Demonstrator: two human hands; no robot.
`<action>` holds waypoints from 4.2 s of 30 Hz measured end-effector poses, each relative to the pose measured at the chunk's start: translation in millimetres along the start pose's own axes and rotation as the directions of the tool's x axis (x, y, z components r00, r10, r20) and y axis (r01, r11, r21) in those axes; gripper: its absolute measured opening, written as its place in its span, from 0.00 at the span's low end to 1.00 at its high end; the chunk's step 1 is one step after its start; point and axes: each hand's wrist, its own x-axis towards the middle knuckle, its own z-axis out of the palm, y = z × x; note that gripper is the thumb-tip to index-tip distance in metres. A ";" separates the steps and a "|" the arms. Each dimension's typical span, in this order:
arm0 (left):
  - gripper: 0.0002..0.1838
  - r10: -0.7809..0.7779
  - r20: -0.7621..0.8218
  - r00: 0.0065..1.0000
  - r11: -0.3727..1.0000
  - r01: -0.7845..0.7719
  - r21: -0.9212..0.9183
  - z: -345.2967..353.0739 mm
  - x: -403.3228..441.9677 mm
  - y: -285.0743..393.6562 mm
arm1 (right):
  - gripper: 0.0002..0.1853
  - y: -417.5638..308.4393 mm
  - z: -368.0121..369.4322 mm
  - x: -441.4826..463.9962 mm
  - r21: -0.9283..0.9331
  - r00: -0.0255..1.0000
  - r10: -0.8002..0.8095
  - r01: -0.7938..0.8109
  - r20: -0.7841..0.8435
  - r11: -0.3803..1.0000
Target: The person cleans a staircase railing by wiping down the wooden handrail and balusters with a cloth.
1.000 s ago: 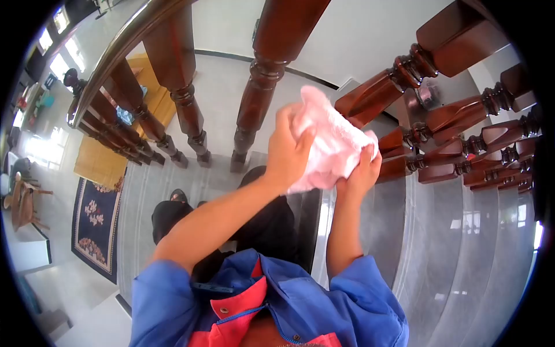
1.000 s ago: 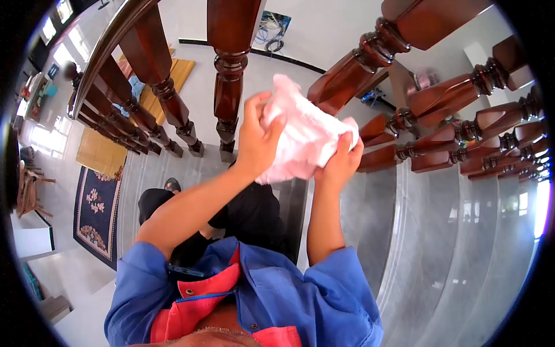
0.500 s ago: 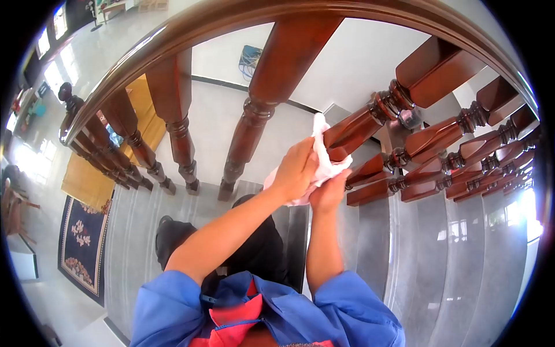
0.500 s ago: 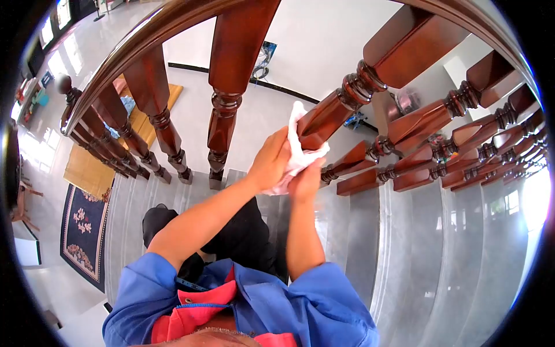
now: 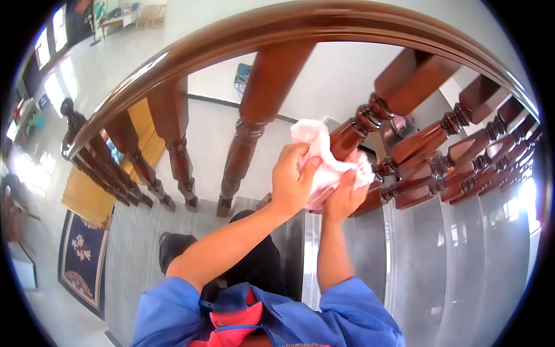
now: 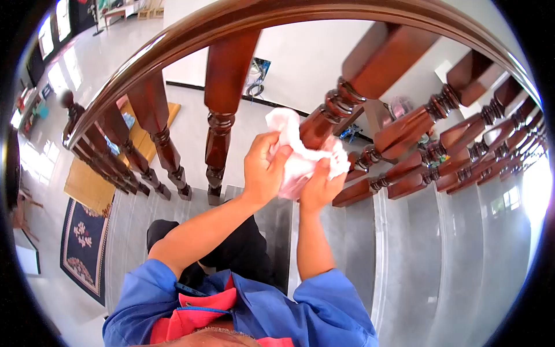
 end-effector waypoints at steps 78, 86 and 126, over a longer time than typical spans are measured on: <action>0.27 0.267 -0.030 0.963 0.900 -0.260 -0.350 -85.3 106.0 24.7 | 0.23 -40.9 195.0 35.4 0.339 0.934 -0.236 0.138 0.268 0.931; 0.22 0.241 0.124 0.963 0.907 -0.268 0.326 -141.9 40.6 -70.8 | 0.46 34.2 172.1 -66.8 0.233 0.964 -0.061 -0.001 0.260 0.973; 0.33 0.011 0.349 0.937 0.875 0.160 -0.457 -110.6 22.2 107.6 | 0.27 -121.9 -4.2 69.5 0.580 0.909 0.060 -0.313 0.412 0.753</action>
